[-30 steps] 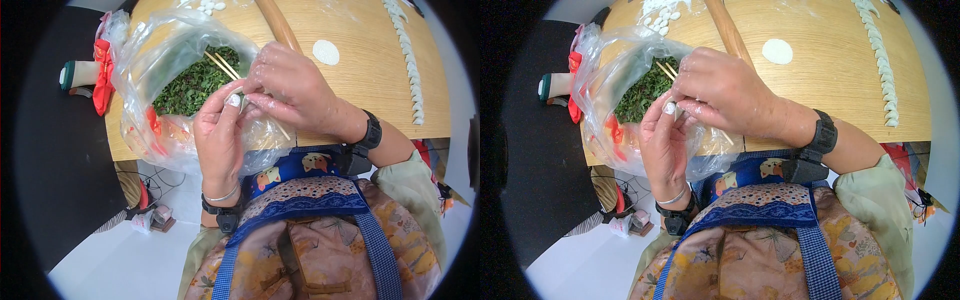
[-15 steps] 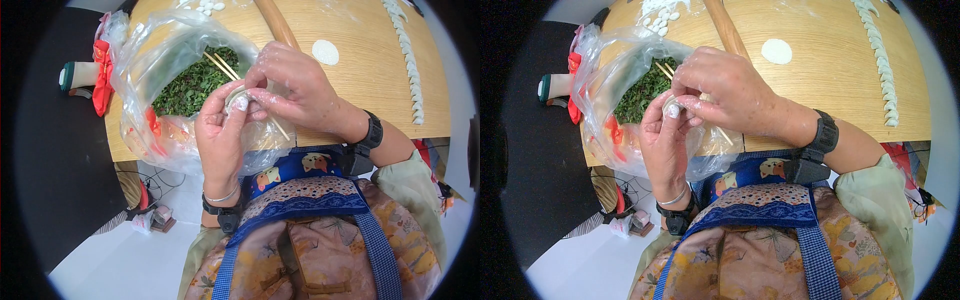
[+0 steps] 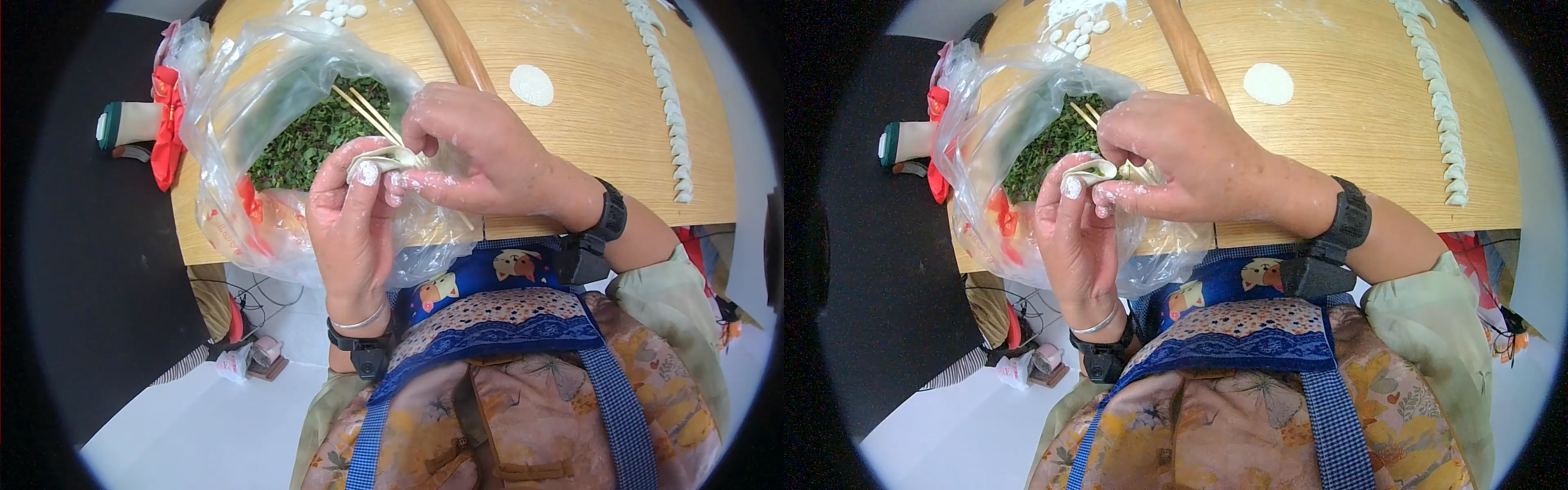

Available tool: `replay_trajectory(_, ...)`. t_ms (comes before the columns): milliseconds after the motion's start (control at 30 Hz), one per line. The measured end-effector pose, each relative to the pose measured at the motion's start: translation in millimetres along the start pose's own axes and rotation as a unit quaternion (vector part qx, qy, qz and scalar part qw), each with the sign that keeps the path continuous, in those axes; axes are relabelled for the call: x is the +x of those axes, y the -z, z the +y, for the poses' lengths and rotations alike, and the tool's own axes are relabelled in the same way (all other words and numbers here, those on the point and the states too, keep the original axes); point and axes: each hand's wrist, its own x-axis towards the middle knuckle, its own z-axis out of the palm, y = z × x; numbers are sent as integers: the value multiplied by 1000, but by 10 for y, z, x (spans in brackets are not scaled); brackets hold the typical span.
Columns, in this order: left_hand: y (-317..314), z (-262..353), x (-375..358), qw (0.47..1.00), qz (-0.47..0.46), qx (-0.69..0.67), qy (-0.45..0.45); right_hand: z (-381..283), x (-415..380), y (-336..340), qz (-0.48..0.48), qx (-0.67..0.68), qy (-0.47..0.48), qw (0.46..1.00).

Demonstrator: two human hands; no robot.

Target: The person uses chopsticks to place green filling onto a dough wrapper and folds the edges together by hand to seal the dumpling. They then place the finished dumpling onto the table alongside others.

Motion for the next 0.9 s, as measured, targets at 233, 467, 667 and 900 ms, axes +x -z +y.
replay_trajectory(233,27,-2,2,1000,-8,-3,2,-10,-4,17,-26,-14,8,1000)
replay_trajectory(467,9,11,4,1000,-2,7,9,18,-2,-13,-9,-43,60,997)
replay_trajectory(667,27,5,7,1000,-9,3,14,48,-11,-77,19,-85,111,990)
replay_trajectory(900,7,14,-7,1000,5,18,13,-21,8,36,-25,-53,82,995)
